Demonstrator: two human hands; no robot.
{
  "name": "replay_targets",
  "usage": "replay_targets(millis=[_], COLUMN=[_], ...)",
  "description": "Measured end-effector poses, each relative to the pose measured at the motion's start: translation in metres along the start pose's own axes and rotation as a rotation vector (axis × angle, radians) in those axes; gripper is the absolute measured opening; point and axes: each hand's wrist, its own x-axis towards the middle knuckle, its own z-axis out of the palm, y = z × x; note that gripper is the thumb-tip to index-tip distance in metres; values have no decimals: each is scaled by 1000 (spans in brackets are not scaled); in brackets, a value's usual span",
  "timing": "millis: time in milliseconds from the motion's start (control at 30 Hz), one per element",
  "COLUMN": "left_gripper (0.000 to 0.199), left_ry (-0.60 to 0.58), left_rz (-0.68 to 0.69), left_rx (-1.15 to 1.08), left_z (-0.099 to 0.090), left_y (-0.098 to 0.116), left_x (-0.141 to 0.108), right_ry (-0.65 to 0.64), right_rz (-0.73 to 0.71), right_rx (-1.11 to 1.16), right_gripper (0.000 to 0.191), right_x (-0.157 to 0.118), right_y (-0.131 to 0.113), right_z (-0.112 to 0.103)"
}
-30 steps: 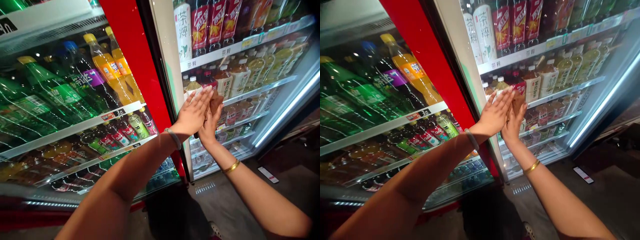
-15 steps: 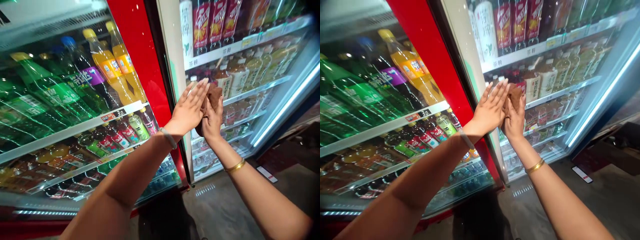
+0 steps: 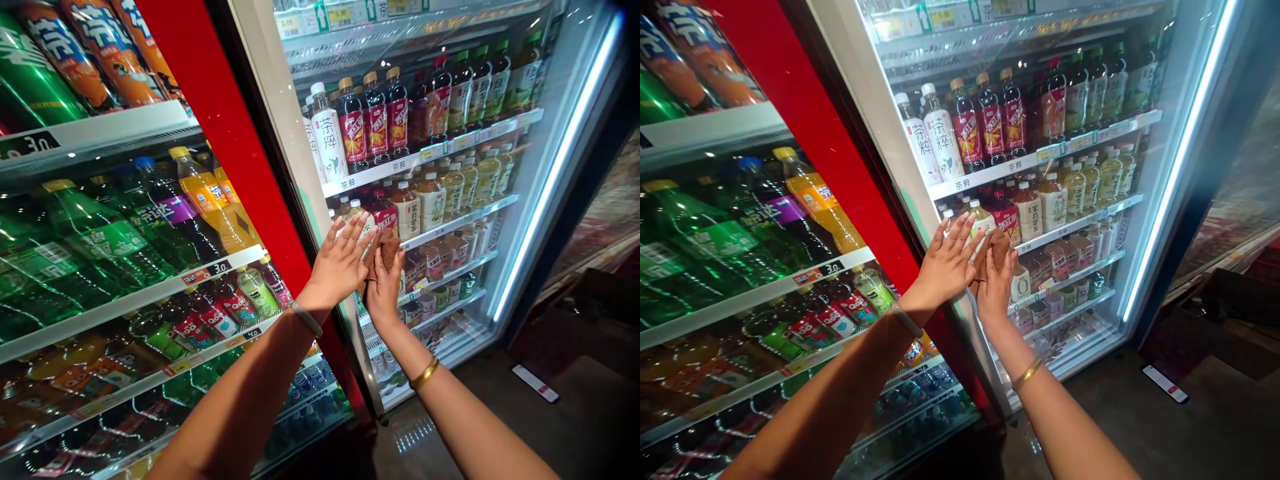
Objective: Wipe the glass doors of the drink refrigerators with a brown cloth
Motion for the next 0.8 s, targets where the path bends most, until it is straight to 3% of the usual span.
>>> replay_targets(millis=[200,333,433,567,667,800], left_gripper=[76,74,76,77,78,73], left_ry=[42,48,38,47,41,50], left_rz=[29,36,19,9,3,-1], left_rx=[42,64,60,38,18,25], left_z=[5,6,5,6,6,4], left_y=[-3,-4,-2,-2,-1,0], left_x=[-3,-3,-1,1,2,1], right_ry=[-80,-86,-37,-49,-99,-74], right_rz=[-48,-42,29,38,-34,-44], right_rx=[21,36,25,5,1,-4], right_gripper=[53,49,60,67,58,56], right_x=[-1,24,32,35,58,76], right_y=[-11,12,25,9,-3,-1], right_z=[1,-13,-22,-21,-20,-29])
